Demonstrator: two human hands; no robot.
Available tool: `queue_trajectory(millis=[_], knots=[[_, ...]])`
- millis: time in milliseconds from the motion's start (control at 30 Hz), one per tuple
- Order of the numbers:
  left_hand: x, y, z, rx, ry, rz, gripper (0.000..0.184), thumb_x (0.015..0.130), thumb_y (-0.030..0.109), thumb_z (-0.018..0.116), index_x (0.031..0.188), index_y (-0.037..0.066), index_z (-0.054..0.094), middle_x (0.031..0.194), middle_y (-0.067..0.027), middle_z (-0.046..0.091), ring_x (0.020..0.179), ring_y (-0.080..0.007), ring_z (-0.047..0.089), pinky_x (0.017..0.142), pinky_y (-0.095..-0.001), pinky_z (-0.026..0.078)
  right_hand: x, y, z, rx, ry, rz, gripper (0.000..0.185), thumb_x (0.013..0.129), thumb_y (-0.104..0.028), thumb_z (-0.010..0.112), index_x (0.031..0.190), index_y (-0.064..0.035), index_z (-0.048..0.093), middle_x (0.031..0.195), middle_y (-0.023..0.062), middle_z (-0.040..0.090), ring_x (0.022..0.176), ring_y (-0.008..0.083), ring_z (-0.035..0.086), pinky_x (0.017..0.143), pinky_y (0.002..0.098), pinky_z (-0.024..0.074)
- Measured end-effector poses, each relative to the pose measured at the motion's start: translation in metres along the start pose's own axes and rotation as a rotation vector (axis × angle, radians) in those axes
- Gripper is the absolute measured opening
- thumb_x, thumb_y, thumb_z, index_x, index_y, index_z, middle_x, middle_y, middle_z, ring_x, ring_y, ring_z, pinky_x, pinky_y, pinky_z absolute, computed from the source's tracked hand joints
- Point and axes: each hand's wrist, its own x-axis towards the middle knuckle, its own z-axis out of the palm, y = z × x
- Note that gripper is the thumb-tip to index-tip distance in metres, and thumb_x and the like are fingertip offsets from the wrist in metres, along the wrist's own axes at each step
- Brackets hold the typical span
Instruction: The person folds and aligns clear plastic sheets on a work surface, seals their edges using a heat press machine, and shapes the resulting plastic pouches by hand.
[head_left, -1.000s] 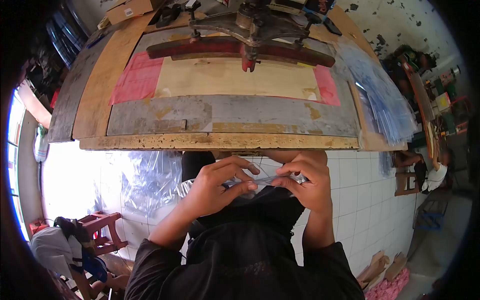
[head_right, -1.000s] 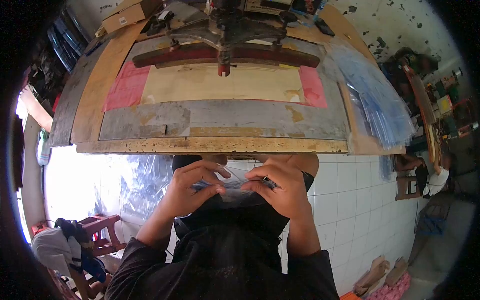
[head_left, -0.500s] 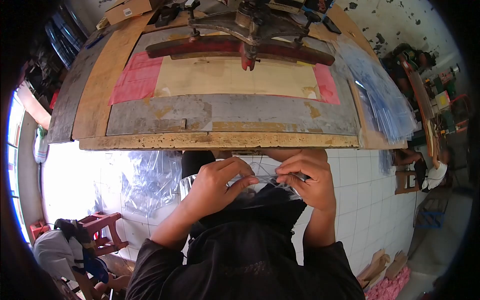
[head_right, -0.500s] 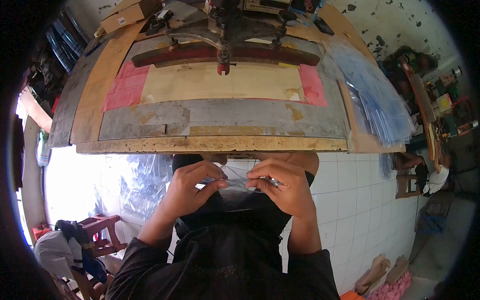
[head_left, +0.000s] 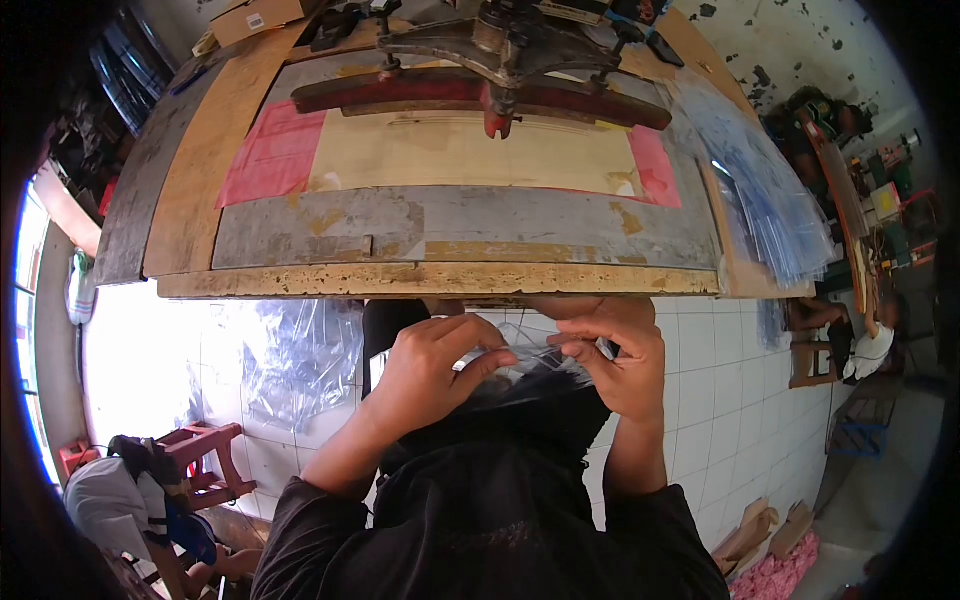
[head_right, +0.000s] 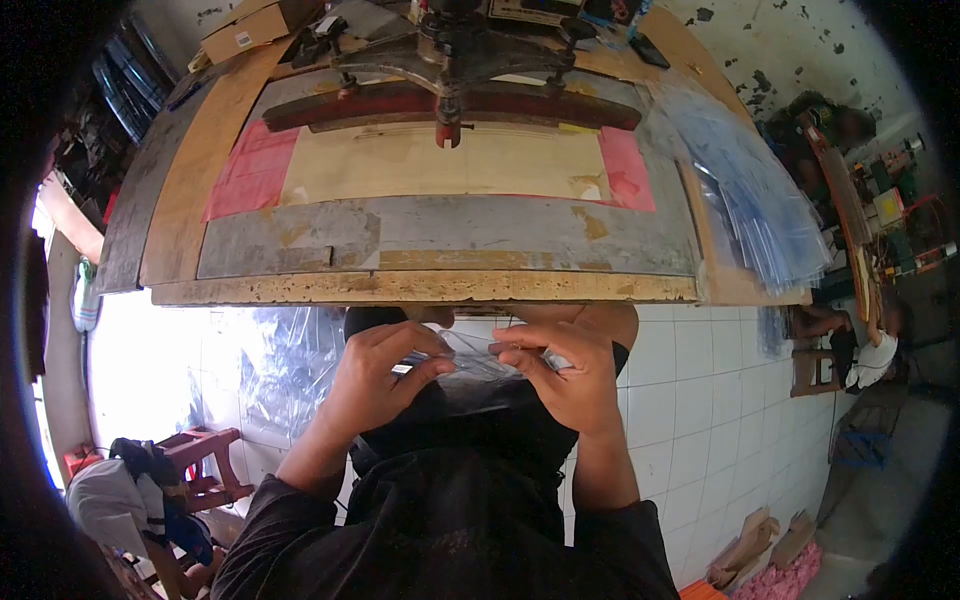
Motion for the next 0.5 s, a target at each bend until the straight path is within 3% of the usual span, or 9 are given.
queue_trajectory(millis=[200,300,367,400,467,500], knots=[[0.001,0.002,0.0,-0.069,0.005,0.025,0.013,0.094,0.017,0.082,0.096,0.007,0.072,0.094,-0.0084,0.077,0.083,-0.0319,0.075,0.072,-0.0421,0.057,-0.003,0.0,-0.003,0.021,0.008,-0.018,0.016,0.094,0.001,0.081,0.108,0.0051,0.078,0.095,0.0119,0.076,0.081,0.0162,0.072,0.077,0.0302,0.0602],[0.001,0.003,-0.001,-0.078,-0.018,-0.008,0.011,0.095,0.014,0.08,0.098,0.006,0.072,0.096,-0.0091,0.077,0.085,-0.0327,0.074,0.072,-0.0424,0.058,-0.005,0.008,-0.003,0.064,0.188,0.061,0.019,0.091,-0.004,0.083,0.109,0.0012,0.077,0.106,0.0118,0.077,0.082,0.0181,0.07,0.078,0.0331,0.0582],[-0.001,0.003,-0.003,-0.033,-0.082,-0.092,0.013,0.093,0.008,0.081,0.104,0.003,0.075,0.1,-0.0134,0.079,0.094,-0.034,0.077,0.081,-0.0413,0.06,0.008,-0.006,-0.007,-0.356,0.043,-0.119,0.026,0.087,-0.009,0.088,0.109,-0.0024,0.076,0.113,0.0109,0.077,0.088,0.0225,0.073,0.08,0.0359,0.0575],[0.0,0.003,-0.003,-0.033,-0.083,-0.092,0.013,0.093,0.008,0.081,0.104,0.003,0.075,0.1,-0.0134,0.079,0.094,-0.034,0.077,0.081,-0.0413,0.06,0.011,-0.011,-0.006,-0.355,0.043,-0.118,0.026,0.087,-0.009,0.088,0.109,-0.0024,0.076,0.113,0.0109,0.077,0.088,0.0225,0.073,0.08,0.0359,0.0575],[0.0,0.003,-0.003,0.011,-0.163,-0.061,0.013,0.093,0.009,0.081,0.103,0.003,0.075,0.099,-0.0135,0.079,0.093,-0.0343,0.077,0.081,-0.0414,0.06,0.015,-0.019,-0.003,-0.229,-0.002,-0.122,0.023,0.086,-0.012,0.089,0.105,-0.006,0.077,0.122,0.0115,0.074,0.11,0.0273,0.072,0.086,0.0391,0.0569],[0.001,0.004,-0.002,0.01,-0.166,-0.059,0.013,0.093,0.009,0.081,0.103,0.003,0.075,0.099,-0.0135,0.079,0.093,-0.0343,0.077,0.081,-0.0414,0.06,0.018,-0.017,-0.005,-0.23,0.0,-0.121,0.023,0.086,-0.012,0.089,0.105,-0.006,0.077,0.122,0.0115,0.074,0.11,0.0273,0.072,0.086,0.0391,0.0569]])
